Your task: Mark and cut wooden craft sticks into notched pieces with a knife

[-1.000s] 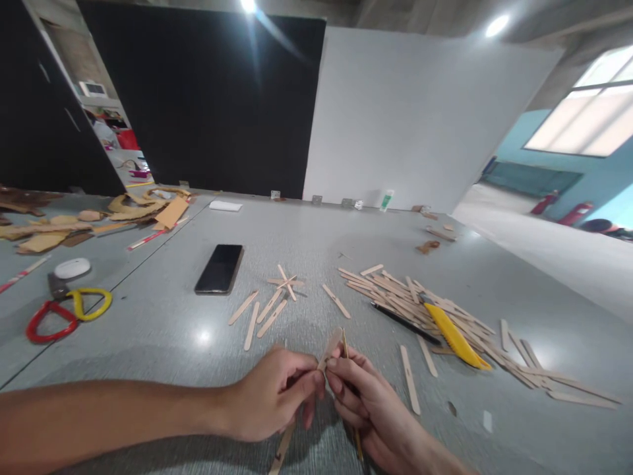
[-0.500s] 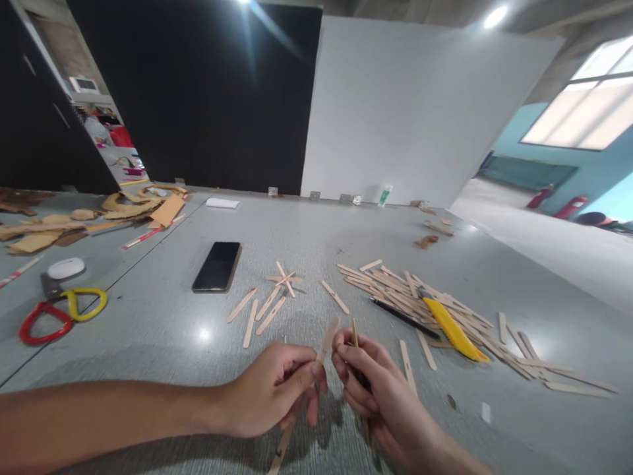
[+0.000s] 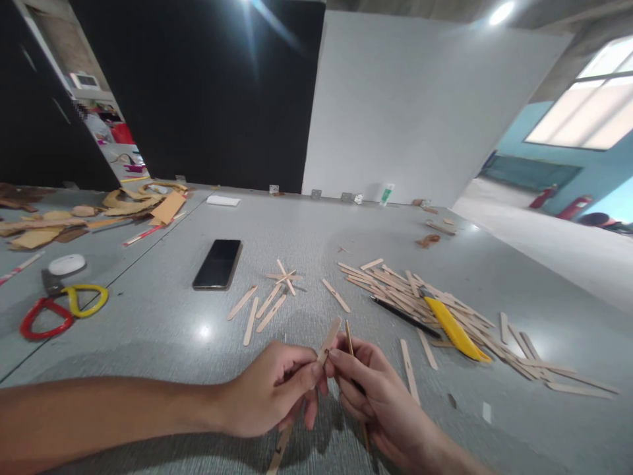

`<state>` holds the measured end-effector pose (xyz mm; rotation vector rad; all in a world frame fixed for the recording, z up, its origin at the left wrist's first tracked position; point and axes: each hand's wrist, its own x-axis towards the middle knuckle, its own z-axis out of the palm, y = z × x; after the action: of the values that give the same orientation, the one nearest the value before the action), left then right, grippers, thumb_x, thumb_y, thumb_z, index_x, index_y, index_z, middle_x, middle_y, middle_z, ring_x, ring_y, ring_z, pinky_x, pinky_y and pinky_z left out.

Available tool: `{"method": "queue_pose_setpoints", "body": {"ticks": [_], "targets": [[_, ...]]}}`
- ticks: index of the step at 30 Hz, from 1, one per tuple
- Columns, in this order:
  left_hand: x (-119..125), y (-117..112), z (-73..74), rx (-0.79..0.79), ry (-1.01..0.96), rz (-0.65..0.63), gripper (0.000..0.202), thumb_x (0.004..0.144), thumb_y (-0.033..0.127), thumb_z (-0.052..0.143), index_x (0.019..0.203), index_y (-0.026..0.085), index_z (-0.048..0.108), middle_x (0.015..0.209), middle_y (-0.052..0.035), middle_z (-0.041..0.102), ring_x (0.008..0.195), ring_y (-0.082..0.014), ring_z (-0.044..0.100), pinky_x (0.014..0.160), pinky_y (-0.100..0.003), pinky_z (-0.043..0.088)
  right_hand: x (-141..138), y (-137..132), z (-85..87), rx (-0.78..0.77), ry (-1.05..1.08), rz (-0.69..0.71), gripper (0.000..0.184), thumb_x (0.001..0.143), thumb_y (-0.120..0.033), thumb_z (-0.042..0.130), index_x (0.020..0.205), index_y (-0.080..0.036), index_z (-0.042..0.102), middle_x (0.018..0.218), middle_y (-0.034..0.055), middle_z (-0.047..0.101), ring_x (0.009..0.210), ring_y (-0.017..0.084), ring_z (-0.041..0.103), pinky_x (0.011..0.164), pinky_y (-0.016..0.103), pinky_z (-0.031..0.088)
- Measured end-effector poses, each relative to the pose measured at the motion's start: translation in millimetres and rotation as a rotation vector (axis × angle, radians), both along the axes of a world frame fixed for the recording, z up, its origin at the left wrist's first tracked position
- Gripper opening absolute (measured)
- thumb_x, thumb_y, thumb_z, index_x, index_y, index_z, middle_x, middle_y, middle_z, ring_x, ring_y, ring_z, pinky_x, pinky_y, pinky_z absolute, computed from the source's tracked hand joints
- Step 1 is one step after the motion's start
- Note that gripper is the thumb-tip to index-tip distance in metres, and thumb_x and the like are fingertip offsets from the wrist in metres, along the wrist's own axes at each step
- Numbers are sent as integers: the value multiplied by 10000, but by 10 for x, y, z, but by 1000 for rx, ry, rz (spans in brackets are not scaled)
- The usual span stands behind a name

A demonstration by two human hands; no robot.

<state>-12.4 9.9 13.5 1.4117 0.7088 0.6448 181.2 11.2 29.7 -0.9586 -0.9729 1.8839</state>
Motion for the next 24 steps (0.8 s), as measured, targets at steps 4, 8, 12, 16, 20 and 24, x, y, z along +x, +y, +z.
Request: {"method": "queue_pose_setpoints", "body": {"ticks": [4,8,12,16,20,24], "targets": [[-9,7,-18,7,-3,-10,561,1030,706,441,915,172,567,649,-4,636,393,-46,417,386,-154,304,4,-3,4,2,-2,11,330,862,-422,840,859,-180,617,654,-57,613,374,-22,200,359,147,138],[-13,-3,-24,17,1,-28,566,1033,702,440,928,165,583,648,-6,634,400,-49,419,389,-155,313,2,2,28,-6,-2,43,344,839,-432,844,822,-174,617,628,-59,598,372,-19,215,363,147,144],[-15,-16,-12,20,0,-41,582,1018,720,454,905,163,576,637,-7,626,405,-50,420,388,-154,310,0,6,47,-5,-7,77,394,832,-493,842,806,-165,626,602,-54,588,359,-17,217,352,151,140],[-22,2,-22,5,-11,-29,564,1034,701,440,919,164,571,646,-4,630,399,-47,414,386,-151,314,2,5,53,38,-20,80,401,878,-511,810,817,-165,616,641,-45,604,368,-17,244,354,150,141],[-17,17,-48,-2,-22,-22,560,1037,696,436,929,163,571,649,-5,636,389,-43,413,381,-146,314,13,14,51,86,-34,91,339,916,-446,793,847,-165,617,684,-45,617,373,-24,248,356,147,140],[-14,14,-50,1,-31,-27,558,1039,695,436,922,165,565,648,-2,632,390,-41,416,386,-142,326,28,30,52,119,-49,104,326,930,-436,776,843,-163,620,672,-60,588,370,-27,248,360,150,138]]}}
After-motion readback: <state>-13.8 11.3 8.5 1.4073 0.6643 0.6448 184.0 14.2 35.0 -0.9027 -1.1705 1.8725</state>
